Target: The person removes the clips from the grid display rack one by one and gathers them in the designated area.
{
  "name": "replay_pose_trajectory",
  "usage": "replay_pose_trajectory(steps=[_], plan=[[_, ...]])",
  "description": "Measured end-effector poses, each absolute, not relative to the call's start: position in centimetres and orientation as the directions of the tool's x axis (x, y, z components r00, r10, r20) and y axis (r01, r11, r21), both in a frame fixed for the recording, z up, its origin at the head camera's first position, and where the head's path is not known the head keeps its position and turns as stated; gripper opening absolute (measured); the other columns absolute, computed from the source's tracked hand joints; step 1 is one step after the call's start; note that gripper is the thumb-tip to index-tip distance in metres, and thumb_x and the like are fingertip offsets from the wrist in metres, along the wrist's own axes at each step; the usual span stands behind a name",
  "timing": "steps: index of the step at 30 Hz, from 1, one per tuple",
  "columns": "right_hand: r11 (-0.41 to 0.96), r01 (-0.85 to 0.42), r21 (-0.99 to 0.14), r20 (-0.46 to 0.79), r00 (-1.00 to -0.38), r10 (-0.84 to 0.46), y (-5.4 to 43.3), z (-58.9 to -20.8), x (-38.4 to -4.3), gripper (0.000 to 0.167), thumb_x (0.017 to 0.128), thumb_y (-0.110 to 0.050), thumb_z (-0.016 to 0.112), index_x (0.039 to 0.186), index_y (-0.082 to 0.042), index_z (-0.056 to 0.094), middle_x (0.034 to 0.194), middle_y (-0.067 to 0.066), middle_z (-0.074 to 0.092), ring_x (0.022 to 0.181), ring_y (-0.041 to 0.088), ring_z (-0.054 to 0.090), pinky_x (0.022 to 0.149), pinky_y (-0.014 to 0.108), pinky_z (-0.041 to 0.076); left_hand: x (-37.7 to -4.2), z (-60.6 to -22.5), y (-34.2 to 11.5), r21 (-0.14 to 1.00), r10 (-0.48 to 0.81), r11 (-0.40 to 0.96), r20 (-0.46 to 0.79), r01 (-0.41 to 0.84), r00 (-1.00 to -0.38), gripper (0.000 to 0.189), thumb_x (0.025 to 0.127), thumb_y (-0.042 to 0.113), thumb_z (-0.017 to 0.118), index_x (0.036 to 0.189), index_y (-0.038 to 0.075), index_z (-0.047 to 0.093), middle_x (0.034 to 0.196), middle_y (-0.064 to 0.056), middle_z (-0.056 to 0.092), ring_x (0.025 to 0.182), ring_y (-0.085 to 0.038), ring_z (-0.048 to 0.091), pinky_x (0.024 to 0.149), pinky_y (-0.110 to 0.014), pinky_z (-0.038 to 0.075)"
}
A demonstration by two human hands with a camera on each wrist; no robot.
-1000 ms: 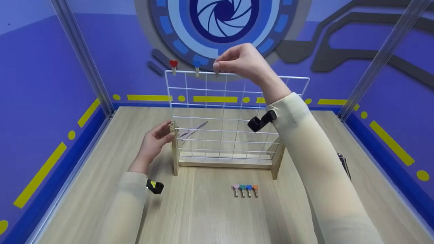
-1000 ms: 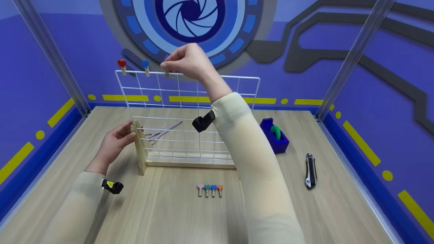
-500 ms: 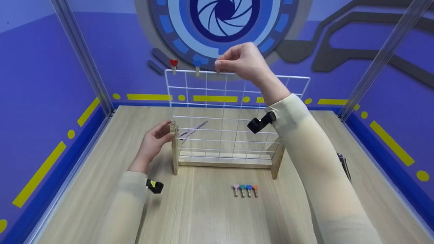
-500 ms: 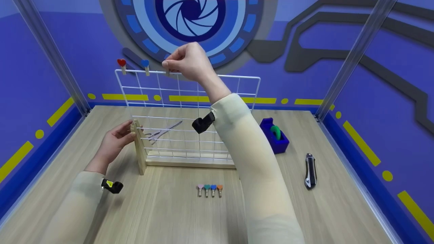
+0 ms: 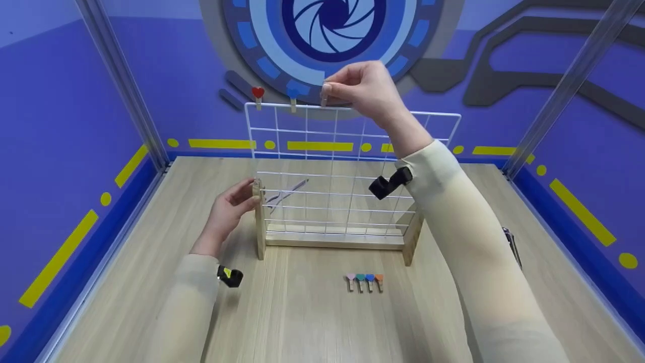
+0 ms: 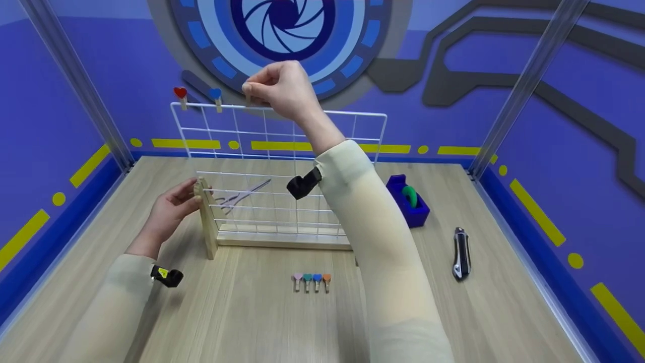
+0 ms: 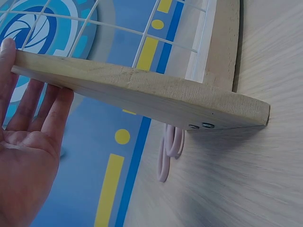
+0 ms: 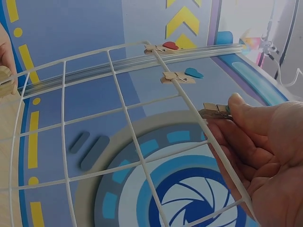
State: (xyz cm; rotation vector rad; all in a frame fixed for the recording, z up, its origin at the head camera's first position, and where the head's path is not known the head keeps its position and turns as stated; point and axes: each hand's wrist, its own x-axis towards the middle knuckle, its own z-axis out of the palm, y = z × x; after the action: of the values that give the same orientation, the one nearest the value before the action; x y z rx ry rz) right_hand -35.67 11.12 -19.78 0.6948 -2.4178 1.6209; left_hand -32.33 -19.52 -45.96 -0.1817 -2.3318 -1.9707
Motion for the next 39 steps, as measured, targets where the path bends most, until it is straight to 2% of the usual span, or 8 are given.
replay_pose_trajectory(steps=[5,12,17,21,27,34,39], plan=[[0.27,-0.479,-0.835,0.404,-0.868,-0.289,11.4,-19.7,-35.3,0.016,0.095,-0.017,0.075,0.103,-0.003,0.079,0.092,0.001,0.078,0.087,0.014,0.075,0.091,0.028,0.062,-32.4,-46.0,-19.5,0.976,0.036,0.159,0.144,0.148,-0.989,0.06,0.098,0.016,0.071,0.153,0.01,0.048,0.15,-0.017,0.055,0.137,-0.029,0.054,0.102,-0.02,0.055],[0.185,-0.519,-0.834,0.463,-0.842,-0.276,12.0,-19.3,-33.8,0.016,0.093,-0.013,0.077,0.105,-0.002,0.078,0.094,0.002,0.079,0.087,0.014,0.076,0.087,0.024,0.062,-32.4,-46.0,-19.5,0.976,0.039,0.153,0.153,0.157,-0.987,0.058,0.099,0.015,0.069,0.153,0.009,0.048,0.15,-0.018,0.055,0.136,-0.028,0.055,0.101,-0.018,0.055],[0.16,-0.527,-0.835,0.468,-0.832,-0.297,12.7,-19.6,-32.4,0.019,0.092,-0.011,0.078,0.109,-0.004,0.073,0.093,0.002,0.08,0.085,0.015,0.077,0.085,0.027,0.063,-32.5,-46.0,-19.6,0.976,0.041,0.154,0.148,0.153,-0.988,0.058,0.1,0.016,0.069,0.153,0.009,0.048,0.15,-0.017,0.055,0.135,-0.027,0.055,0.1,-0.017,0.054],[0.181,-0.537,-0.824,0.468,-0.825,-0.317,13.3,-20.2,-31.6,0.015,0.093,-0.011,0.076,0.107,-0.008,0.071,0.091,0.003,0.08,0.085,0.017,0.077,0.084,0.028,0.064,-32.5,-45.9,-19.5,0.976,0.042,0.155,0.146,0.151,-0.988,0.058,0.099,0.017,0.07,0.153,0.01,0.049,0.149,-0.017,0.056,0.134,-0.025,0.055,0.1,-0.017,0.055],[0.219,-0.562,-0.798,0.472,-0.808,-0.352,14.1,-21.7,-30.7,0.017,0.092,-0.011,0.077,0.106,-0.003,0.071,0.09,0.0,0.079,0.085,0.016,0.077,0.084,0.027,0.064,-32.2,-45.9,-19.3,0.977,0.036,0.144,0.153,0.157,-0.988,0.058,0.098,0.018,0.071,0.152,0.011,0.05,0.146,-0.017,0.058,0.127,-0.019,0.058,0.097,-0.015,0.055],[0.254,-0.521,-0.815,0.418,-0.832,-0.366,15.2,-23.6,-29.9,0.021,0.088,-0.006,0.08,0.107,-0.002,0.072,0.094,0.005,0.077,0.083,0.014,0.076,0.079,0.024,0.063,-32.1,-45.9,-19.4,0.976,0.038,0.15,0.152,0.156,-0.988,0.059,0.098,0.022,0.071,0.152,0.014,0.051,0.148,-0.014,0.058,0.132,-0.022,0.057,0.099,-0.015,0.054],[0.261,-0.488,-0.833,0.38,-0.847,-0.371,15.8,-25.0,-29.4,0.026,0.086,-0.003,0.081,0.11,0.001,0.071,0.099,0.01,0.076,0.085,0.014,0.076,0.081,0.026,0.064,-32.1,-45.9,-19.3,0.976,0.036,0.151,0.154,0.157,-0.987,0.059,0.098,0.023,0.072,0.152,0.014,0.05,0.147,-0.014,0.058,0.133,-0.024,0.057,0.099,-0.016,0.055]])
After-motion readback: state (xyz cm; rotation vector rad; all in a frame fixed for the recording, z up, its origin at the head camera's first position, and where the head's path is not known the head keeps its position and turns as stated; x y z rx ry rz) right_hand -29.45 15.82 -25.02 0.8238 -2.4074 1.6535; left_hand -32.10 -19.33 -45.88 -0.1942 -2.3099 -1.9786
